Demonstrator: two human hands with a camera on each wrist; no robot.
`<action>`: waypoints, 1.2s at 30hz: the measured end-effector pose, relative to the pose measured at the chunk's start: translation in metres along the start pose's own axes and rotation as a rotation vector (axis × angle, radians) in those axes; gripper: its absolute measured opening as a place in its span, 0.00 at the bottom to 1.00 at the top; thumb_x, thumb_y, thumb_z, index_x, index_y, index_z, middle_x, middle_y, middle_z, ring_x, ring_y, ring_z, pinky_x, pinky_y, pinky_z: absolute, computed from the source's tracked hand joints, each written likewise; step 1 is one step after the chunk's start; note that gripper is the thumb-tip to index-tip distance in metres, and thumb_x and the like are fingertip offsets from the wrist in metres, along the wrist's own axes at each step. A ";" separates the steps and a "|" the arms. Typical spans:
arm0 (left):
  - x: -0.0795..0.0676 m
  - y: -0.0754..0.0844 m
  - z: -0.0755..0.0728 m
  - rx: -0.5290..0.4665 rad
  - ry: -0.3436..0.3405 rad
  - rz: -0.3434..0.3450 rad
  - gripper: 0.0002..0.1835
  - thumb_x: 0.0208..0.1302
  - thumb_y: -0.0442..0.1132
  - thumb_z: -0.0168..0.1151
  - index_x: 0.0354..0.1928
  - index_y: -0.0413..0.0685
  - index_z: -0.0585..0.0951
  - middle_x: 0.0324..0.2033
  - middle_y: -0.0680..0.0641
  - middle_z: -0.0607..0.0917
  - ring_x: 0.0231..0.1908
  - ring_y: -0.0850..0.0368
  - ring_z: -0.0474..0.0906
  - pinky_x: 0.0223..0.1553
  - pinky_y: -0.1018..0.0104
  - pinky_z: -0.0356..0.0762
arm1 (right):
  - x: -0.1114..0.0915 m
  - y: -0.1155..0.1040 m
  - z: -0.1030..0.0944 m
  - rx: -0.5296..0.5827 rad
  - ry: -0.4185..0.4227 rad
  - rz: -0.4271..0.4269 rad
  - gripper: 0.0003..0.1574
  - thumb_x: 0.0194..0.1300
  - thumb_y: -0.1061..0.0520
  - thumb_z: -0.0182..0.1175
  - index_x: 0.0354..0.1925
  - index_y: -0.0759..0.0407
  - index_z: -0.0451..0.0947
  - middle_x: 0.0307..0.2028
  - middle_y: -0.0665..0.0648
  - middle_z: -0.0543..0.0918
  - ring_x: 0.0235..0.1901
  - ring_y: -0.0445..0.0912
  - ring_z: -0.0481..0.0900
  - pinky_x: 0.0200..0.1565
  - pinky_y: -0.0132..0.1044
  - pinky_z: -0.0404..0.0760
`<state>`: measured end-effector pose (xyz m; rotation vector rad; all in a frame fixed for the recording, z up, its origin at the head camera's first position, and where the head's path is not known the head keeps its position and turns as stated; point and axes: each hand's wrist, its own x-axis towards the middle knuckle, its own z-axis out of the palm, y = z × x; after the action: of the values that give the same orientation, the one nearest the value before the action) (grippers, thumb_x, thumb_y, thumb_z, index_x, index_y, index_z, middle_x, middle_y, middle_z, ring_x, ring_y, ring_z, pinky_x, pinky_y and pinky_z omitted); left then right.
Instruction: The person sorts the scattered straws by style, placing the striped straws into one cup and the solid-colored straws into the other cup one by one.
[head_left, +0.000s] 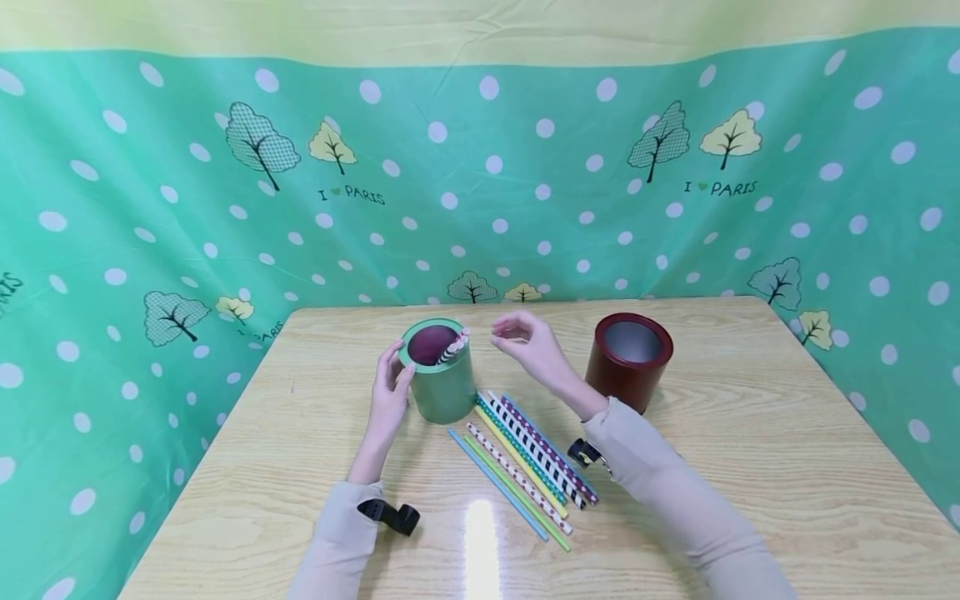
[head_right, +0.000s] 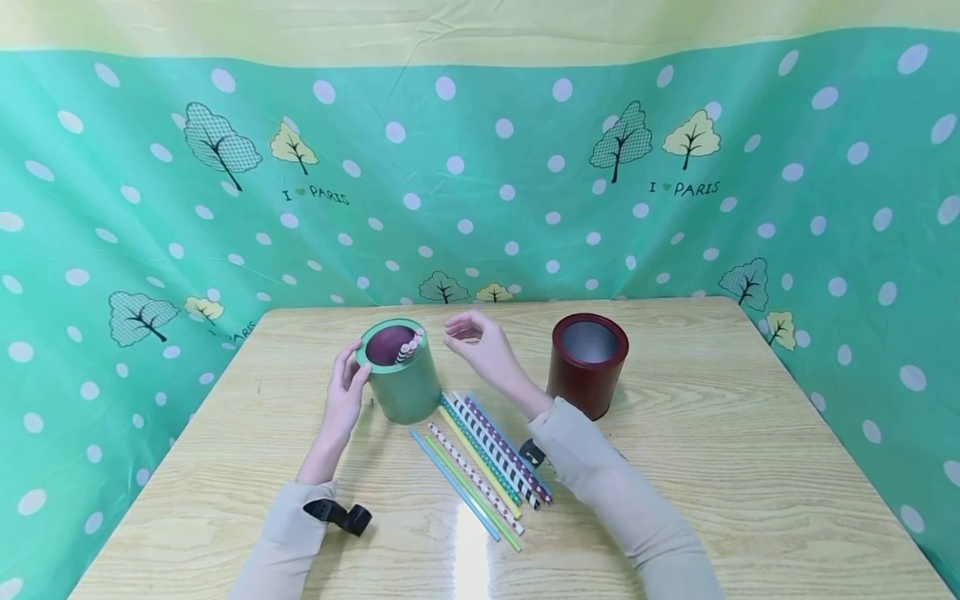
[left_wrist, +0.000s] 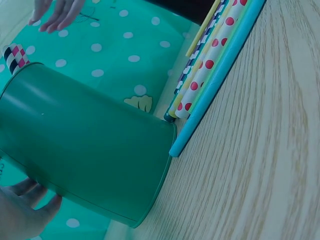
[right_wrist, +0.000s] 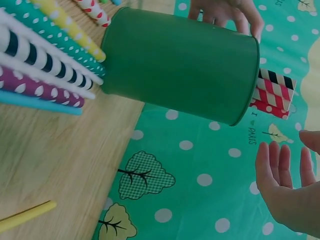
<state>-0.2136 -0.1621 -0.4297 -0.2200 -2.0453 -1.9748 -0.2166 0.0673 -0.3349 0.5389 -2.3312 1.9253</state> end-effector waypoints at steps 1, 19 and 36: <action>0.000 0.000 0.000 0.000 0.000 0.001 0.24 0.64 0.35 0.48 0.62 0.44 0.58 0.54 0.39 0.69 0.54 0.57 0.63 0.57 0.61 0.59 | 0.000 0.004 -0.001 -0.012 -0.011 -0.003 0.16 0.55 0.67 0.58 0.43 0.73 0.71 0.40 0.68 0.77 0.42 0.57 0.75 0.47 0.42 0.74; 0.001 0.000 -0.001 -0.006 0.006 -0.001 0.24 0.65 0.34 0.47 0.62 0.43 0.58 0.54 0.37 0.69 0.54 0.57 0.64 0.55 0.66 0.60 | -0.005 0.049 -0.011 -0.168 -0.249 0.063 0.16 0.56 0.65 0.58 0.44 0.70 0.72 0.40 0.65 0.77 0.39 0.53 0.76 0.41 0.36 0.77; 0.000 0.000 0.000 0.002 0.009 0.004 0.24 0.65 0.36 0.48 0.62 0.45 0.59 0.54 0.39 0.69 0.53 0.60 0.64 0.53 0.68 0.61 | -0.012 0.069 -0.013 -0.282 -0.387 0.115 0.15 0.55 0.67 0.56 0.43 0.68 0.73 0.38 0.63 0.77 0.38 0.50 0.75 0.41 0.36 0.76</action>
<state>-0.2136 -0.1623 -0.4302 -0.2141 -2.0397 -1.9679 -0.2288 0.0931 -0.4005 0.8251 -2.8662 1.6040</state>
